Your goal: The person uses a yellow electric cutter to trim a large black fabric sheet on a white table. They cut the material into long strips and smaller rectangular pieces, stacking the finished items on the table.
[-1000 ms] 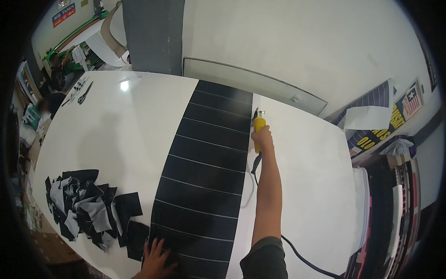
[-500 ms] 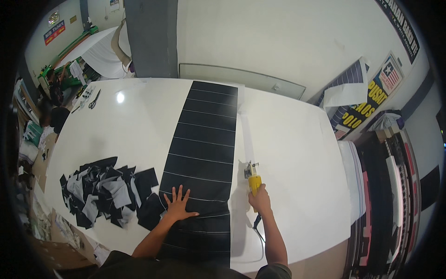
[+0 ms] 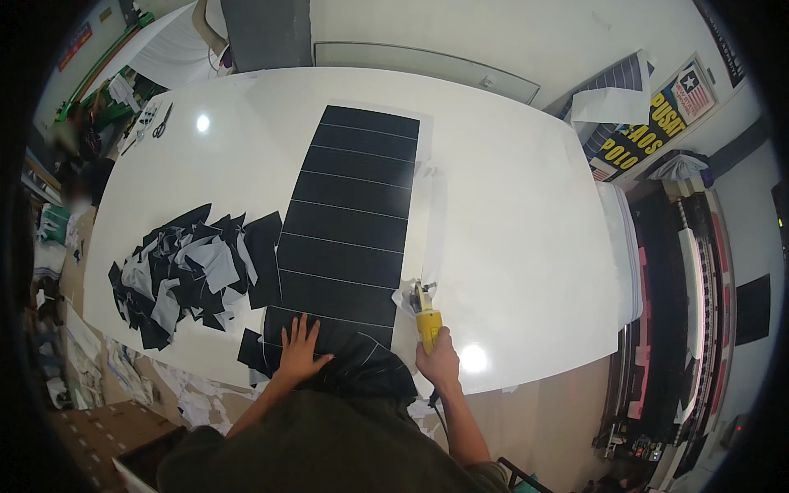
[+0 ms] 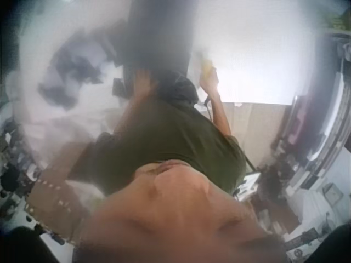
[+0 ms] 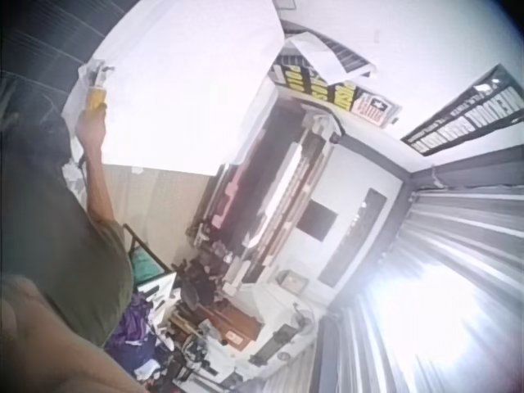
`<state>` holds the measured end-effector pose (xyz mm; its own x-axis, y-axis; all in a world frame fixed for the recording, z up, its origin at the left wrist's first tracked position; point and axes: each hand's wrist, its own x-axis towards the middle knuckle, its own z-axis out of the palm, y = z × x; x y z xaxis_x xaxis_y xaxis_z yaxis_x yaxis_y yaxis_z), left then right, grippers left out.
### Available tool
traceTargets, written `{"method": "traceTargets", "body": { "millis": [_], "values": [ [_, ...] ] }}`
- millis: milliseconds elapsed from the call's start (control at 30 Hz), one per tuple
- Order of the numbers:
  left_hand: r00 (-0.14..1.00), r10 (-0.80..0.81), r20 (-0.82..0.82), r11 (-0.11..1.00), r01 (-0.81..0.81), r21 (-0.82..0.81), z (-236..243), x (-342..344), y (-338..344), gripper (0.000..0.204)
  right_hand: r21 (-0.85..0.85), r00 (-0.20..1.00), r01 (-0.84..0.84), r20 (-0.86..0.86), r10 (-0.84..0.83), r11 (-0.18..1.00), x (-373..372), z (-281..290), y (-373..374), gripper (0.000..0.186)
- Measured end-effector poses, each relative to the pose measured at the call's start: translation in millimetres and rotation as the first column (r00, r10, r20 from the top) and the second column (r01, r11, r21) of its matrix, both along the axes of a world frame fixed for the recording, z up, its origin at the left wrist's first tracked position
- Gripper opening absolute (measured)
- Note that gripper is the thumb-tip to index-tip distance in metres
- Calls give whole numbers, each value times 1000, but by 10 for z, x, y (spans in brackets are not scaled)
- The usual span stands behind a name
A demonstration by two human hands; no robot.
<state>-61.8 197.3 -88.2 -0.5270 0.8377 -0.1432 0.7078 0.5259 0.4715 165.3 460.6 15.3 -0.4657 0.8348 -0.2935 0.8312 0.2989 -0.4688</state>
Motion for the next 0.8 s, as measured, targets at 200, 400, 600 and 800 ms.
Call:
{"method": "traceTargets", "body": {
  "millis": [200, 400, 600, 800],
  "values": [
    [998, -8, 61, 953, 26, -301, 379, -281, 426, 121, 35, 997, -81, 21, 80, 996, -354, -151, 257, 52],
    [996, 10, 84, 966, 12, -257, 188, -285, 364, 126, 68, 992, -128, 10, 128, 989, -441, -64, 315, 51],
    [997, 24, 72, 969, -5, -247, 220, -290, 361, 126, -1, 994, -97, 42, 97, 995, -434, -46, 183, 51],
    [994, 33, 105, 966, -5, -259, 245, -293, 380, 126, 121, 991, -123, -30, 127, 985, -749, -229, 374, 51]
  ]
}}
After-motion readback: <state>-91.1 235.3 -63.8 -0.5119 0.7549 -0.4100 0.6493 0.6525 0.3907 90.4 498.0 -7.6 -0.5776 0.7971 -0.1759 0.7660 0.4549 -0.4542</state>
